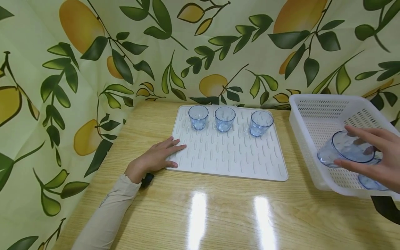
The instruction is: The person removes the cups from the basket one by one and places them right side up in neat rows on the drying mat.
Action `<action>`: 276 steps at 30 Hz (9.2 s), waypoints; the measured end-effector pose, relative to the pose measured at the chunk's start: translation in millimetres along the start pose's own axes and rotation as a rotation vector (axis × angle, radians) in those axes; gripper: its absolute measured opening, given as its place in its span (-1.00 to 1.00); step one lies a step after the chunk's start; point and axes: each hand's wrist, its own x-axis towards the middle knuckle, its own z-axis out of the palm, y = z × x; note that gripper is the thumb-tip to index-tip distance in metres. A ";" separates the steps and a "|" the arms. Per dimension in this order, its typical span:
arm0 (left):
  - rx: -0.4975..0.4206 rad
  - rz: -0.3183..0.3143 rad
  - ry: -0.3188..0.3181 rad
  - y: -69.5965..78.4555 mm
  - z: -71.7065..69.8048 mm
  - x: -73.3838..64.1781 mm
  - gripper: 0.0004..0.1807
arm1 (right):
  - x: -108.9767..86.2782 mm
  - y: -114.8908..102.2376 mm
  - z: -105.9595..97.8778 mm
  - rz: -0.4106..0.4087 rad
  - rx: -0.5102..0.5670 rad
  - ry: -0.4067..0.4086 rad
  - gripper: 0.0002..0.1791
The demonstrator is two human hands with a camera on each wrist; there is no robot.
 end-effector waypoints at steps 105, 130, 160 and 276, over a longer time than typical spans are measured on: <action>-0.005 -0.052 -0.029 4.0 -2.3 -0.5 -0.13 | 48.2 -201.4 99.0 -0.425 0.308 -0.373 0.01; -0.020 -0.001 -0.023 -3.3 -4.2 1.2 -0.11 | 78.9 -255.9 147.8 -0.458 0.296 -0.430 -0.03; -0.220 0.127 -0.060 -24.2 -12.2 2.1 -0.25 | 88.9 -268.7 157.6 -0.451 0.252 -0.485 -0.02; -0.028 0.022 0.085 -16.8 5.0 -32.5 -0.26 | 4.6 58.5 15.0 0.069 -0.062 -0.116 -0.05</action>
